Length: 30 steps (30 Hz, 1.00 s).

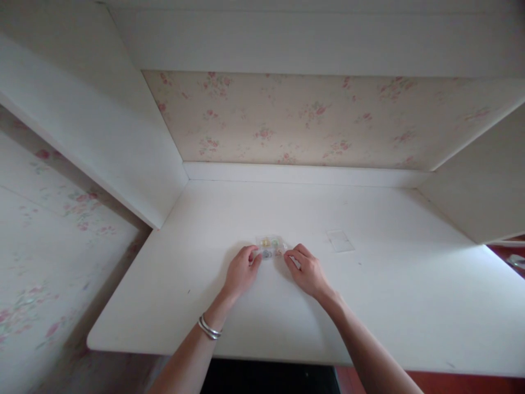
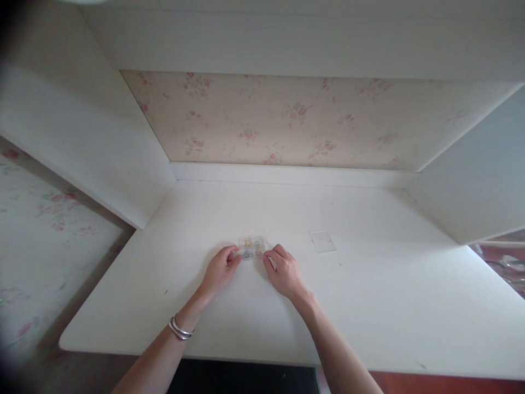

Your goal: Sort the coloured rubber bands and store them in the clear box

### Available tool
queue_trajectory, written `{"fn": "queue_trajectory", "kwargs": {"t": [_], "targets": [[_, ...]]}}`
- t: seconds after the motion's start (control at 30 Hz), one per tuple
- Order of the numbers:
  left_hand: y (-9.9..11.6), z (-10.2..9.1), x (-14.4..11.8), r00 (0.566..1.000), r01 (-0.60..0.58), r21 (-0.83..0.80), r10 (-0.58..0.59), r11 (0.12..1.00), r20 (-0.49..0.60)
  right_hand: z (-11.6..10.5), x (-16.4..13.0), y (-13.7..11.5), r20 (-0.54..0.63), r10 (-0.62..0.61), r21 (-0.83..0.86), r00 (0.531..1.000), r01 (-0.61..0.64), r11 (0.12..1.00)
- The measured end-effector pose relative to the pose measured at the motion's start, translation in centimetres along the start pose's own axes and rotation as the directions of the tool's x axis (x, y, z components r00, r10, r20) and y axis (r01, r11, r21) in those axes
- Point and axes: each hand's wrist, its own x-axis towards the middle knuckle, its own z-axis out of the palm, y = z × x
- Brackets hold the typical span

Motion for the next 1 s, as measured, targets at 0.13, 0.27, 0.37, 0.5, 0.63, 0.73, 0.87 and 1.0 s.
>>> {"fn": "queue_trajectory", "kwargs": {"t": [0.13, 0.27, 0.37, 0.5, 0.63, 0.73, 0.87, 1.0], "targets": [[0.03, -0.15, -0.09, 1.000, -0.020, -0.001, 0.020, 1.000, 0.001, 0.18, -0.31, 0.15, 0.032, -0.023, 0.007, 0.999, 0.022, 1.000], [0.03, -0.23, -0.21, 0.999, -0.038, -0.009, 0.038, 0.999, 0.008, 0.57, -0.25, 0.13, 0.026, -0.009, 0.020, 1.000, 0.008, 1.000], [0.04, -0.17, -0.23, 1.000, -0.028, -0.003, 0.028, 1.000, -0.001, 0.59, -0.02, 0.03, 0.026, -0.001, 0.009, 1.000, 0.001, 1.000], [0.01, -0.01, -0.03, 1.000, 0.002, 0.044, -0.002, 0.999, -0.007, 0.55, 0.32, 0.15, 0.033, -0.007, -0.026, 0.999, 0.008, 1.000], [-0.09, 0.03, 0.31, 0.999, 0.011, 0.094, -0.015, 0.996, 0.043, 0.79, 0.52, 0.39, 0.088, 0.001, -0.082, 0.996, 0.006, 0.997], [-0.08, -0.12, 0.44, 0.998, -0.003, 0.102, -0.004, 0.995, 0.069, 0.95, 0.58, 0.46, 0.115, 0.011, -0.118, 0.993, 0.003, 0.993], [0.10, -0.36, 0.46, 0.996, -0.005, 0.117, -0.005, 0.993, 0.092, 0.87, 0.57, 0.42, 0.132, 0.016, -0.138, 0.991, 0.003, 0.990], [0.24, -0.44, 0.40, 0.996, -0.004, 0.112, -0.007, 0.994, 0.092, 0.53, 0.37, 0.11, 0.120, -0.002, -0.129, 0.993, 0.017, 0.992]]}}
